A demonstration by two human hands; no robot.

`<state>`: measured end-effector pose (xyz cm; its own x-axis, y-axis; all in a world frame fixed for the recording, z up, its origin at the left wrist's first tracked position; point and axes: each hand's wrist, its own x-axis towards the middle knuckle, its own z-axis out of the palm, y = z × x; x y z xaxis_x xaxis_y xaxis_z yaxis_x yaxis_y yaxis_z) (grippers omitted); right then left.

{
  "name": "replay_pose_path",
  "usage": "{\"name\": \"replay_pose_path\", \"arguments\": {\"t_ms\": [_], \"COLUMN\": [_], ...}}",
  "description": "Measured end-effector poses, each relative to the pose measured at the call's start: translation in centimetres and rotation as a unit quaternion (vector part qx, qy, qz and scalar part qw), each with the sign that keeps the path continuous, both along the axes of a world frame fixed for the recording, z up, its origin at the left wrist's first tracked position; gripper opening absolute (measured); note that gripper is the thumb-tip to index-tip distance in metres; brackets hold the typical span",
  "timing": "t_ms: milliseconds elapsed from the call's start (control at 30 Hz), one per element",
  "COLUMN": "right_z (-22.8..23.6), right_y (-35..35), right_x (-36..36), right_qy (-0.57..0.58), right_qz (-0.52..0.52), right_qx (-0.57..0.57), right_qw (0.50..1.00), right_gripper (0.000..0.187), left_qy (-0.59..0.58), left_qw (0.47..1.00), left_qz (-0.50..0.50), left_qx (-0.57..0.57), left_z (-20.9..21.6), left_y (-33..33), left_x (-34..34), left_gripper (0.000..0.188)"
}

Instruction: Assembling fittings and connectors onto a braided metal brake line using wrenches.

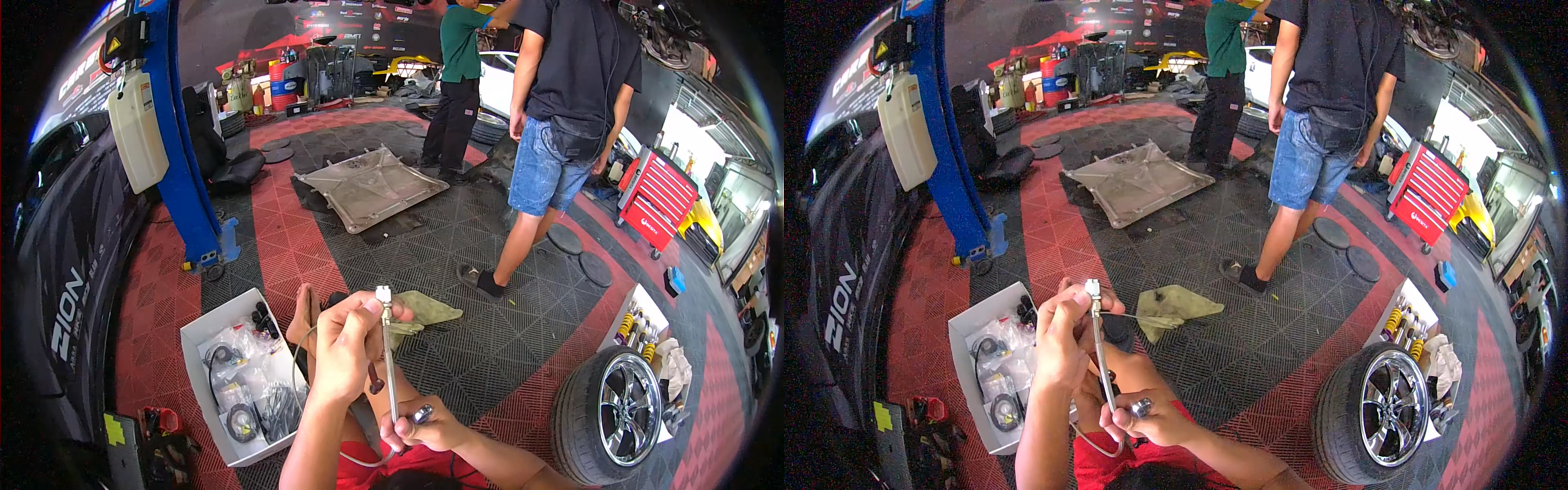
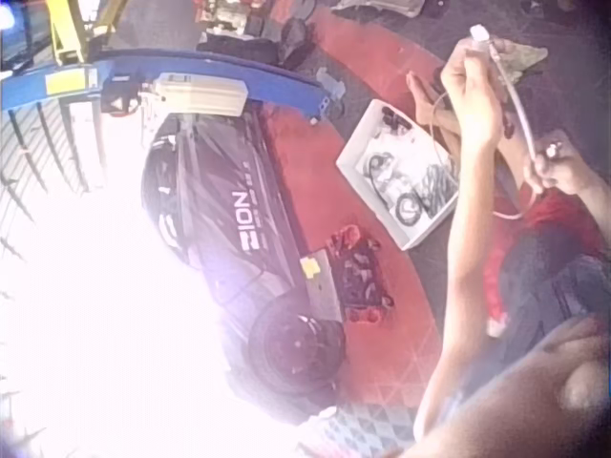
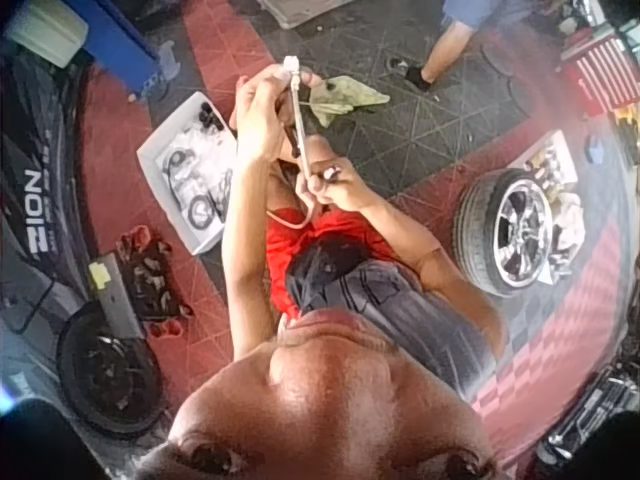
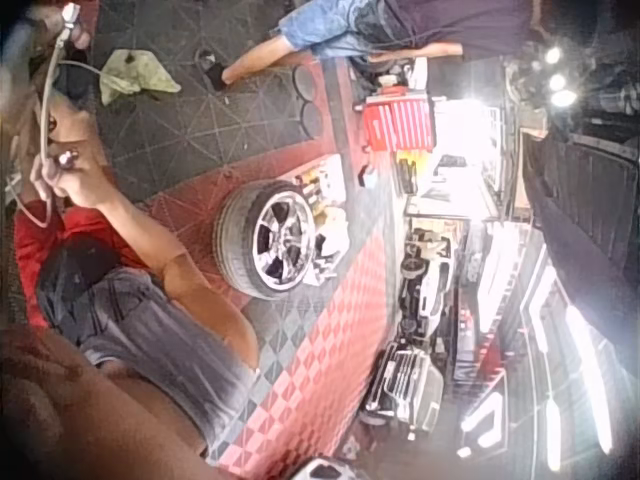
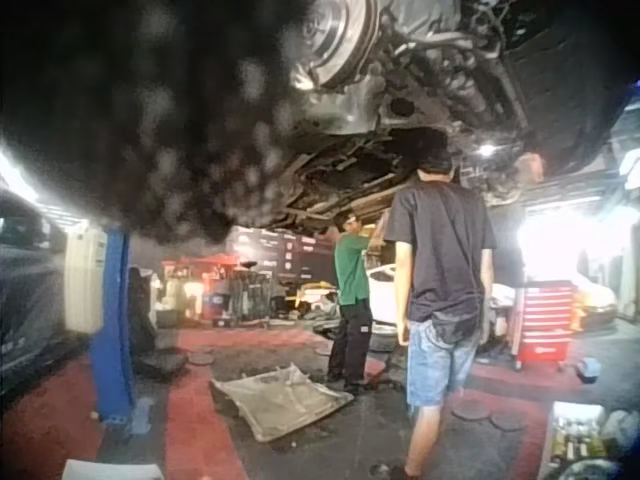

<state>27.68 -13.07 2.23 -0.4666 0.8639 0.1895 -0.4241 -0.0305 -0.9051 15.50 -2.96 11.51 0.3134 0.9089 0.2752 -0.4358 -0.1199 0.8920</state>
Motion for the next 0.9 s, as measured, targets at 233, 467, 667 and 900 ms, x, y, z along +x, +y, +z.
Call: {"name": "replay_pose_path", "arguments": {"t_ms": [233,467,667,900], "right_z": [0.3,0.1,0.5,0.1], "right_y": [0.0,-0.4,-0.5,0.9], "right_x": [0.1,0.0,0.0,-1.2], "right_qy": [0.017,-0.005,-0.036,0.002], "right_qz": [0.004,0.002,-0.005,0.002], "right_qx": [-0.022,0.011,0.012,-0.013], "right_qw": [1.0,1.0,0.999,1.0], "right_gripper": [0.031,0.035,0.035,0.034], "left_qy": [-0.037,-0.031,0.062,0.012], "left_qw": [0.998,0.996,0.998,0.999], "left_qz": [-0.029,-0.058,0.032,-0.017], "left_qx": [-0.041,-0.052,0.012,-0.03], "left_z": [0.2,0.1,0.4,0.6], "left_y": [-0.4,-0.4,-0.4,1.2], "left_x": [0.0,-0.4,-0.7,-1.7], "left_gripper": [0.03,0.029,0.022,0.031]}}
